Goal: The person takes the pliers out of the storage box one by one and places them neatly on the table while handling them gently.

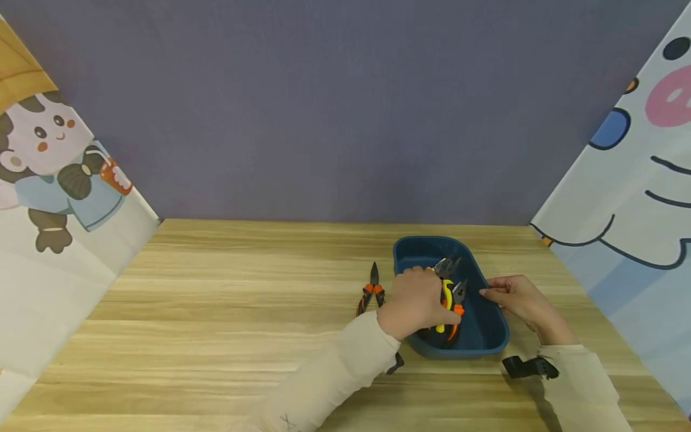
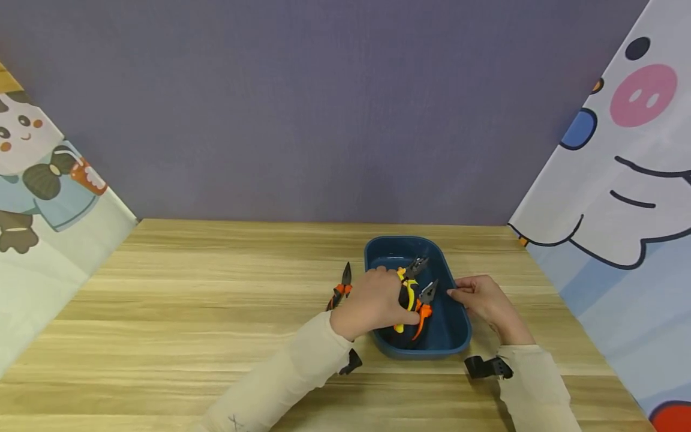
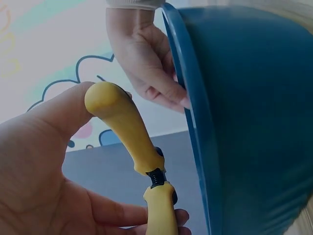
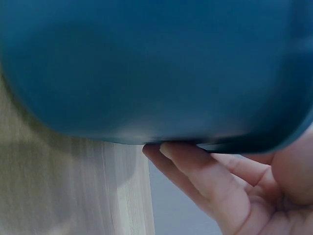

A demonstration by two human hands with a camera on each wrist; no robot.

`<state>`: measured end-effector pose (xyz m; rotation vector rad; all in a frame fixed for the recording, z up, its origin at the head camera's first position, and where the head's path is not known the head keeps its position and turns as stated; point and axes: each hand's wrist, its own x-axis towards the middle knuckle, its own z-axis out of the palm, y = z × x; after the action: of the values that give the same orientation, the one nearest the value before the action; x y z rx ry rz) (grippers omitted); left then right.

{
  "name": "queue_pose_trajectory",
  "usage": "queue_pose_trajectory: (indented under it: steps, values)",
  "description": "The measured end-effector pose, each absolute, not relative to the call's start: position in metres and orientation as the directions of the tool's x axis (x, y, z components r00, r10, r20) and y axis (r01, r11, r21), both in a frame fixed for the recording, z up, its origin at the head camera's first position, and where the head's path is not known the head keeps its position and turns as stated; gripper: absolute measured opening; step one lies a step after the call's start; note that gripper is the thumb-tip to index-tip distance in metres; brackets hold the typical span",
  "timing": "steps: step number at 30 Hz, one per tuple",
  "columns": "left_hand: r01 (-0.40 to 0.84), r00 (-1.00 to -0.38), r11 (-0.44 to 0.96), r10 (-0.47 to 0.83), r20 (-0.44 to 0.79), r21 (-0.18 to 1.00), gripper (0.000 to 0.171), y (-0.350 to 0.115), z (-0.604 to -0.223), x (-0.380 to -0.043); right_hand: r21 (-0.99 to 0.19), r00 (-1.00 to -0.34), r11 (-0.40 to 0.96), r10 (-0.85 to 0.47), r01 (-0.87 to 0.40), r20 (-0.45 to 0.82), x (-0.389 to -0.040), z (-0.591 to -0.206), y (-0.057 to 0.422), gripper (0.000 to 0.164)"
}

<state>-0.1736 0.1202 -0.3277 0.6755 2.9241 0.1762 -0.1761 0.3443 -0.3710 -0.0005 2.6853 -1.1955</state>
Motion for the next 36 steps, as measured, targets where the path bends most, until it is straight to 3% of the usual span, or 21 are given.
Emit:
queue_pose_trajectory:
  steps: [10,19,36]
  values:
    - [0.467,-0.873,0.862,0.485,-0.05,0.198,0.048,0.092,-0.33,-0.178,-0.723,-0.978,0.686,-0.084,0.084,-0.193,-0.177,-0.37,0.344,0.051]
    - [0.448,-0.878,0.837,0.479,-0.023,0.316,0.049,0.075,-0.328,-0.179,-0.716,-0.975,0.69,-0.067,0.107,-0.21,-0.177,-0.369,0.343,0.052]
    - [0.425,-0.892,0.855,0.451,-0.022,0.298,0.063,0.048,-0.331,-0.183,-0.719,-0.976,0.689,-0.083,0.091,-0.203,-0.176,-0.37,0.345,0.053]
